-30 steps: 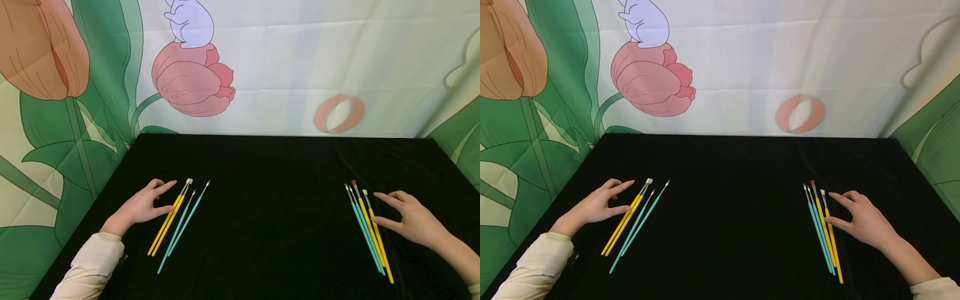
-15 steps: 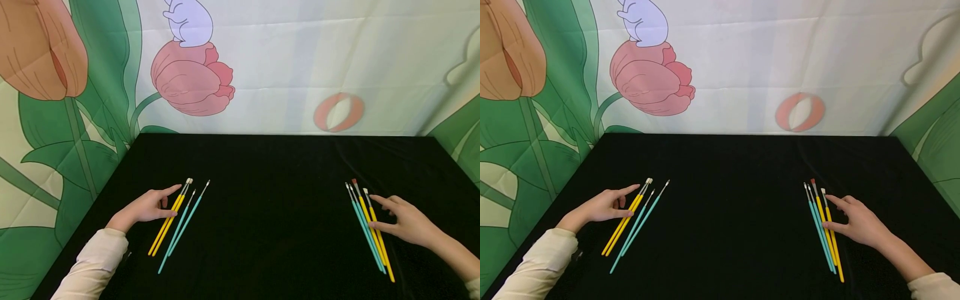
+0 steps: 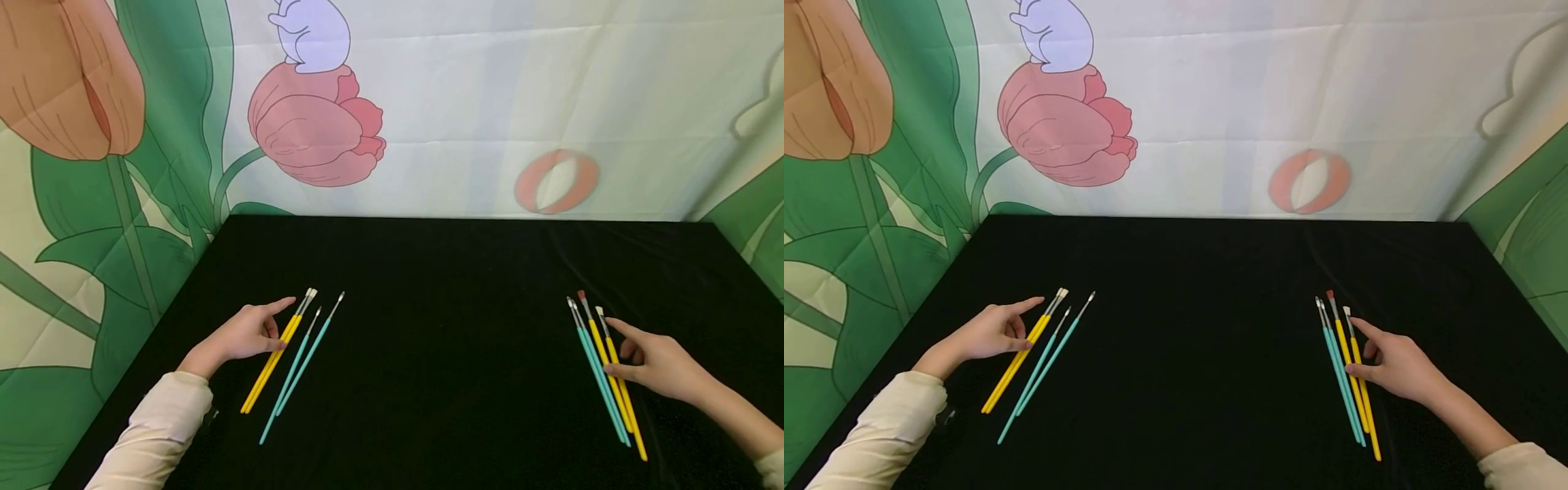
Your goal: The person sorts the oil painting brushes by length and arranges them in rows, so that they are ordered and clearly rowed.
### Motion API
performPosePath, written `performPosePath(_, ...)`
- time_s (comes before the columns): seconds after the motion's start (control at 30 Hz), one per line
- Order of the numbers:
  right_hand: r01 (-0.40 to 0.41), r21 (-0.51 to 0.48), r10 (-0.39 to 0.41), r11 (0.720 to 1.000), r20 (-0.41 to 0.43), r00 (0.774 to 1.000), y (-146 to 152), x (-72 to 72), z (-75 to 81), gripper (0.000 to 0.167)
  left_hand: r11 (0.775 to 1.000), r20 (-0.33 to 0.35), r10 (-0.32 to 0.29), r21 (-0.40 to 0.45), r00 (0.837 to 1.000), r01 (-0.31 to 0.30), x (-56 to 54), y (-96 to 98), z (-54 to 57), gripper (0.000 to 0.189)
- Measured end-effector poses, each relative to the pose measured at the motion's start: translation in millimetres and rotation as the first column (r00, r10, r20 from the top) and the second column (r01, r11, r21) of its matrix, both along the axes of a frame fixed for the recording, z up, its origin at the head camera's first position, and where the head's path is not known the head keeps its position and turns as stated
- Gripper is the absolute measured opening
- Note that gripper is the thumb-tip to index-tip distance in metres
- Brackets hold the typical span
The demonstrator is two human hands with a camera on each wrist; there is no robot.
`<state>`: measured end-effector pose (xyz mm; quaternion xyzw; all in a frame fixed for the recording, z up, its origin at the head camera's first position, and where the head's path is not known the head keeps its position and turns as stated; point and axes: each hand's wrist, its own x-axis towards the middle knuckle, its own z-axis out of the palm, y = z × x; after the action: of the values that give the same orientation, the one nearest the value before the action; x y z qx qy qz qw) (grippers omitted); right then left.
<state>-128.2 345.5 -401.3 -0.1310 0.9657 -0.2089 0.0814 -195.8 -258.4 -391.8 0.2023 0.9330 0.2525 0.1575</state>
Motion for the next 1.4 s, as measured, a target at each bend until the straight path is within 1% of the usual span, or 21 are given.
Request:
performPosePath(0.1, 0.025, -0.011, -0.025, 1.000, 0.034, 0.999, -0.2, 0.3, -0.1, 0.081, 0.999, 0.029, 0.025, 0.042, 0.999, -0.026, 0.6, 1.6, 0.2, 0.074)
performPosePath(0.23, 0.065, -0.033, -0.062, 0.997, 0.074, 0.995, -0.8, 0.3, 1.3, 0.083, 0.993, 0.088, 0.061, 0.097, 0.994, -0.070, 1.0, 2.1, 0.0, 0.073)
performPosePath(0.37, 0.095, -0.062, -0.088, 0.994, 0.111, 0.990, -1.9, -0.1, 2.9, 0.082, 0.987, 0.123, 0.079, 0.133, 0.989, -0.095, 1.7, 1.7, -1.0, 0.073)
performPosePath(0.5, 0.104, -0.070, -0.093, 0.992, 0.135, 0.986, -2.3, -1.7, 4.2, 0.080, 0.985, 0.141, 0.089, 0.136, 0.986, -0.108, 1.4, 1.3, -2.3, 0.072)
performPosePath(0.67, 0.113, -0.072, -0.101, 0.991, 0.160, 0.982, -2.8, -3.8, 4.5, 0.078, 0.986, 0.158, 0.101, 0.119, 0.982, -0.120, 1.2, 2.8, -1.6, 0.068)
performPosePath(0.87, 0.119, -0.092, -0.102, 0.989, 0.168, 0.980, -0.9, -4.6, 5.8, 0.078, 0.988, 0.164, 0.093, 0.111, 0.982, -0.112, 2.0, 4.6, 0.1, 0.068)
performPosePath(0.97, 0.121, -0.117, -0.098, 0.986, 0.187, 0.977, 1.1, -5.2, 6.4, 0.078, 0.988, 0.168, 0.089, 0.111, 0.982, -0.108, 1.8, 3.9, 1.0, 0.068)
performPosePath(1.1, 0.145, -0.169, -0.108, 0.975, 0.210, 0.972, 3.7, -4.8, 6.1, 0.076, 0.989, 0.164, 0.071, 0.113, 0.984, -0.091, 0.5, 3.1, 4.2, 0.071)
performPosePath(1.23, 0.173, -0.259, -0.114, 0.950, 0.229, 0.967, 8.2, -3.4, 5.9, 0.071, 0.991, 0.142, 0.044, 0.121, 0.989, -0.061, -1.0, 2.6, 9.3, 0.070)
performPosePath(1.4, 0.191, -0.350, -0.103, 0.917, 0.256, 0.961, 10.5, -3.9, 9.5, 0.065, 0.989, 0.100, 0.003, 0.146, 0.995, -0.017, -3.8, 1.5, 12.2, 0.058)
